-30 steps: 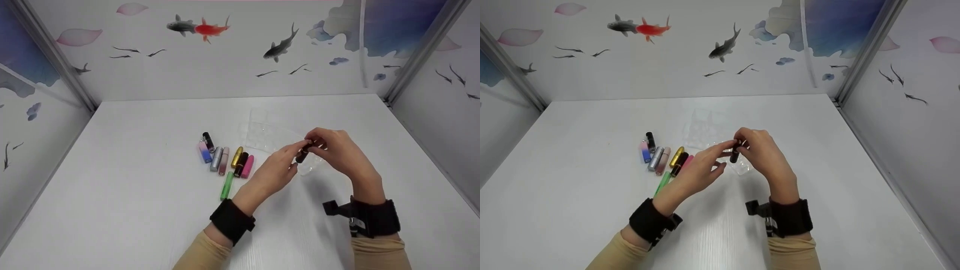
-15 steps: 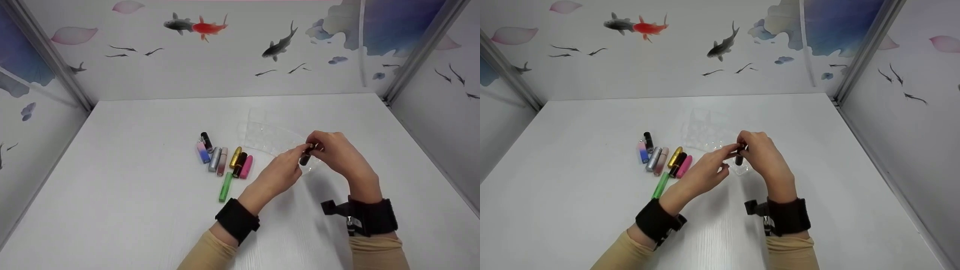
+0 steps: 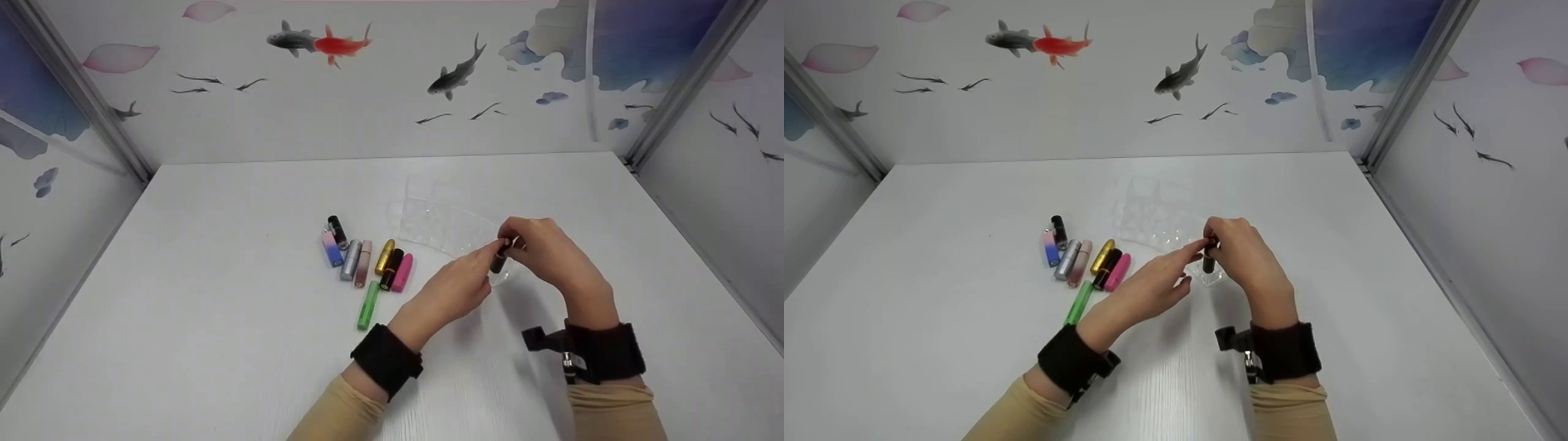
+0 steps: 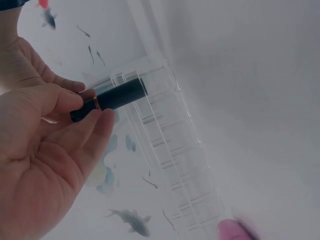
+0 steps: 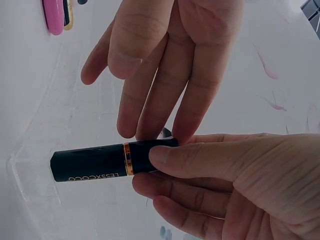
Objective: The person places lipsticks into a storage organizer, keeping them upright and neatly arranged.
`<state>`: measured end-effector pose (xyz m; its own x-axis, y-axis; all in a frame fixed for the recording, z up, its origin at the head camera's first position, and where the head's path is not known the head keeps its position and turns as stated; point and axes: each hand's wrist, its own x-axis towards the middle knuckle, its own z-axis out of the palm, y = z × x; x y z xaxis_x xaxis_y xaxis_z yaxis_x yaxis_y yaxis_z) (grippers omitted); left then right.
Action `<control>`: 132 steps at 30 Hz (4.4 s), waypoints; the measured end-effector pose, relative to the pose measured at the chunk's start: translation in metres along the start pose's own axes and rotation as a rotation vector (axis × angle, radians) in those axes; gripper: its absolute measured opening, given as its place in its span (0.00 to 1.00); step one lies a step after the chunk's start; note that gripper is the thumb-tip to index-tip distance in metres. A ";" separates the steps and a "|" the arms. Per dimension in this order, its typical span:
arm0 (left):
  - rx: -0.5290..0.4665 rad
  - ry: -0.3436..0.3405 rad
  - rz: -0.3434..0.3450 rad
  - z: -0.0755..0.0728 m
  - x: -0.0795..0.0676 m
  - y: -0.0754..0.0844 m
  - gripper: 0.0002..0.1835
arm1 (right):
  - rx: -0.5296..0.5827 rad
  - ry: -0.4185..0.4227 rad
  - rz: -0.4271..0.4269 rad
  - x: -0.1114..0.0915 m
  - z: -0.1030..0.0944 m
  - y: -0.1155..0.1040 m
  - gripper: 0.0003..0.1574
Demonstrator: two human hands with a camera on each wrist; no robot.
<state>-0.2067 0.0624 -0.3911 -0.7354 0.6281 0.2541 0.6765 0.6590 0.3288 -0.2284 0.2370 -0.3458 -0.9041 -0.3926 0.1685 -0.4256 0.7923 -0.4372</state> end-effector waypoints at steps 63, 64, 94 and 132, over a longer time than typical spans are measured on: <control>-0.017 -0.143 -0.058 0.003 -0.002 0.002 0.34 | 0.046 -0.106 0.035 0.001 0.007 0.009 0.09; -0.020 -0.142 -0.057 0.002 -0.003 0.001 0.33 | 0.046 -0.107 0.034 0.001 0.006 0.009 0.10; -0.085 0.080 -0.492 -0.069 -0.036 -0.062 0.07 | 0.015 0.002 -0.224 0.021 0.055 -0.044 0.12; 0.221 -0.019 -0.574 -0.034 -0.033 -0.055 0.08 | -0.008 -0.179 -0.124 0.032 0.116 -0.058 0.32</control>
<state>-0.2213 -0.0082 -0.3869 -0.9853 0.1530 0.0759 0.1659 0.9632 0.2115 -0.2281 0.1244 -0.4179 -0.8241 -0.5632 0.0603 -0.5337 0.7364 -0.4158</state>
